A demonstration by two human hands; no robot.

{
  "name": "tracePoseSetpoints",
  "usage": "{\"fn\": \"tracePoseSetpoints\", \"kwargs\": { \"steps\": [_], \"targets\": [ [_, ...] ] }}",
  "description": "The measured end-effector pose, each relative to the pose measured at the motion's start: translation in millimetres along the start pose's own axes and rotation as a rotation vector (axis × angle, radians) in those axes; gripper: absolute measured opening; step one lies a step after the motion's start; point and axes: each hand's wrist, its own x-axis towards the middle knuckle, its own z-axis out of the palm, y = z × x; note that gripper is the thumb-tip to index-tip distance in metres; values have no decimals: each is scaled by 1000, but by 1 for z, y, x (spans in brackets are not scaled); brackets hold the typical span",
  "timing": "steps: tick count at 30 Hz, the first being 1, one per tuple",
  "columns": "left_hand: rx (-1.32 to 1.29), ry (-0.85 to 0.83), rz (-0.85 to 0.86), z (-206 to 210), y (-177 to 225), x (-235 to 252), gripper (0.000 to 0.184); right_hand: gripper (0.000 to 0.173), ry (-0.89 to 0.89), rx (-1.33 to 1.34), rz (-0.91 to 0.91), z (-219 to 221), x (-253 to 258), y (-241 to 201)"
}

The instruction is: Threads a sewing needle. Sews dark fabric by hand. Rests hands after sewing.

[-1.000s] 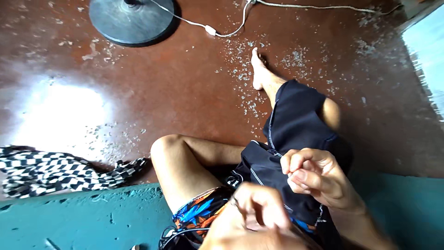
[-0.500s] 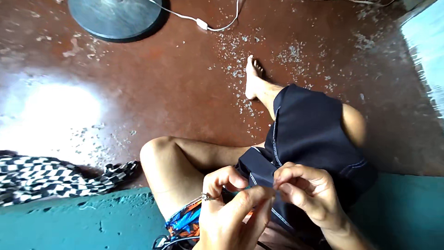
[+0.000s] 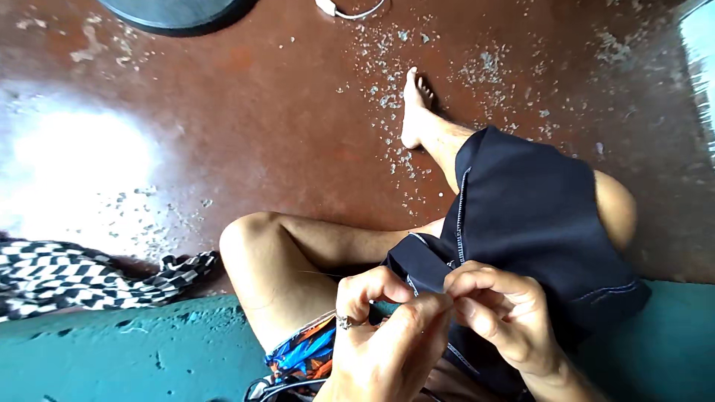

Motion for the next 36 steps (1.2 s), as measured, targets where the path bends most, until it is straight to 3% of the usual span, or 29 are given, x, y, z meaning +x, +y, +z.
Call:
{"fn": "tracePoseSetpoints", "kwargs": {
  "steps": [36],
  "targets": [
    [57, 49, 86, 5, -3, -2, 5, 13, 31, -94, -39, 1, 0, 2]
  ]
}}
